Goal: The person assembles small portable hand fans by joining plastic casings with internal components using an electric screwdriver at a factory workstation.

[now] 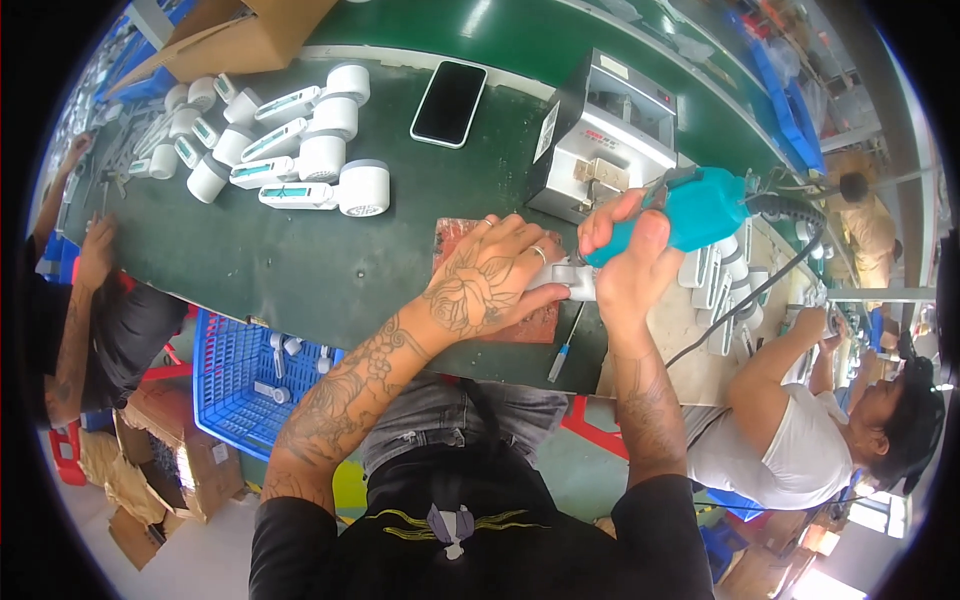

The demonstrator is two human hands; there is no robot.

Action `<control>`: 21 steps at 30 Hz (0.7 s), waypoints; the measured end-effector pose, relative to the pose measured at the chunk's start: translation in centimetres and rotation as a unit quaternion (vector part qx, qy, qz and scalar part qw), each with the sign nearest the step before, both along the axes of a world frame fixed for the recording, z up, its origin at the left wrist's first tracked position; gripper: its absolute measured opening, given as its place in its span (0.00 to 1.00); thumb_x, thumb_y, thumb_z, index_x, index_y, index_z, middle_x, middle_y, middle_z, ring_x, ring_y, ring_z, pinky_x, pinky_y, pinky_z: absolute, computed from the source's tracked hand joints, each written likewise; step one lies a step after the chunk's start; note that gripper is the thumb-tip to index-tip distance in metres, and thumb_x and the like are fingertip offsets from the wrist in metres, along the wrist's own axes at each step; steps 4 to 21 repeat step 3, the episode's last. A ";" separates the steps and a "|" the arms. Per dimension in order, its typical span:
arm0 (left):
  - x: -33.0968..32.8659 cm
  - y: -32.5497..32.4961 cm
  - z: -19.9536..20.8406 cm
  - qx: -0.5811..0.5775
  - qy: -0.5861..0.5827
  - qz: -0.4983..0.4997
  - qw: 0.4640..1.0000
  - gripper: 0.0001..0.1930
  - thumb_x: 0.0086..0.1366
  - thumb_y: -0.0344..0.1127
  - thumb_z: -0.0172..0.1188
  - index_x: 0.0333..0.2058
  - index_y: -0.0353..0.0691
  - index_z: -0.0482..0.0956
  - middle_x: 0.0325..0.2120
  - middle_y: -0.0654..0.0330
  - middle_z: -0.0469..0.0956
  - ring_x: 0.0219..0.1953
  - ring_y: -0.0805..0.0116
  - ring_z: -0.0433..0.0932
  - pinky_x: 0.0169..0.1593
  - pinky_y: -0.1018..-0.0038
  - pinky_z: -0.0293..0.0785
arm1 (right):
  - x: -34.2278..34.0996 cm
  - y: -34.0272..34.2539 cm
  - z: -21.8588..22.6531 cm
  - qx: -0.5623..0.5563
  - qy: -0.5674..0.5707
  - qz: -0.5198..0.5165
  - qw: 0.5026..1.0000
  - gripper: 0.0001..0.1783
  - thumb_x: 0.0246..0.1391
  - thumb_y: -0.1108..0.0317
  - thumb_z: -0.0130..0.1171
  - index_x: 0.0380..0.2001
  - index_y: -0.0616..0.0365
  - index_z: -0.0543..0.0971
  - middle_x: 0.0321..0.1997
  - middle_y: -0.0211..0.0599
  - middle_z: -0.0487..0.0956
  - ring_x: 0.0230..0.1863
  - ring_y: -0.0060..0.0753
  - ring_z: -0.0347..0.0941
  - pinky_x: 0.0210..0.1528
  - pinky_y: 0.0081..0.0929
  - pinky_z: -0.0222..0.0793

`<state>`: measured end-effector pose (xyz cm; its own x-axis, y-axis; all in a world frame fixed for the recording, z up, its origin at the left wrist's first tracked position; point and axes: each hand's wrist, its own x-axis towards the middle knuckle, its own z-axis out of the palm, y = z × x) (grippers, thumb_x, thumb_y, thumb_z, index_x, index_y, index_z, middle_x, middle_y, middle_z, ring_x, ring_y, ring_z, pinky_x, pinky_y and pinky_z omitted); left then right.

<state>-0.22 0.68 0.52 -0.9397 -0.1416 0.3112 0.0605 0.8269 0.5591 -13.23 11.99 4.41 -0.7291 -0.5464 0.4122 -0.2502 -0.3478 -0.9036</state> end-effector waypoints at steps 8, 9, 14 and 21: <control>-0.1 0.0 -0.1 0.005 -0.006 -0.002 1.000 0.24 0.69 0.55 0.62 0.51 0.41 0.80 0.50 0.54 0.79 0.57 0.52 0.75 0.65 0.48 0.67 | 0.0 -0.1 0.0 0.004 -0.015 -0.003 1.000 0.32 0.70 0.38 0.53 0.38 0.62 0.69 0.23 0.39 0.71 0.23 0.34 0.69 0.28 0.33 0.68; -0.1 0.0 -0.1 0.005 -0.006 -0.002 1.000 0.24 0.69 0.55 0.62 0.51 0.41 0.80 0.50 0.54 0.79 0.57 0.52 0.75 0.65 0.48 0.67 | 0.0 -0.1 0.0 0.004 -0.015 -0.003 1.000 0.32 0.70 0.38 0.53 0.38 0.62 0.69 0.23 0.39 0.71 0.23 0.34 0.69 0.28 0.33 0.68; -0.1 0.0 -0.1 0.005 -0.006 -0.002 1.000 0.24 0.69 0.55 0.62 0.51 0.41 0.80 0.50 0.54 0.79 0.57 0.52 0.75 0.65 0.48 0.67 | 0.0 -0.1 0.0 0.004 -0.015 -0.003 1.000 0.32 0.70 0.38 0.53 0.38 0.62 0.69 0.23 0.39 0.71 0.23 0.34 0.69 0.28 0.33 0.68; -0.1 0.0 -0.1 0.005 -0.006 -0.002 1.000 0.24 0.69 0.55 0.62 0.51 0.41 0.80 0.50 0.54 0.79 0.57 0.52 0.75 0.65 0.48 0.67 | 0.0 -0.1 0.0 0.004 -0.015 -0.003 1.000 0.32 0.70 0.38 0.53 0.38 0.62 0.69 0.23 0.39 0.71 0.23 0.34 0.69 0.28 0.33 0.68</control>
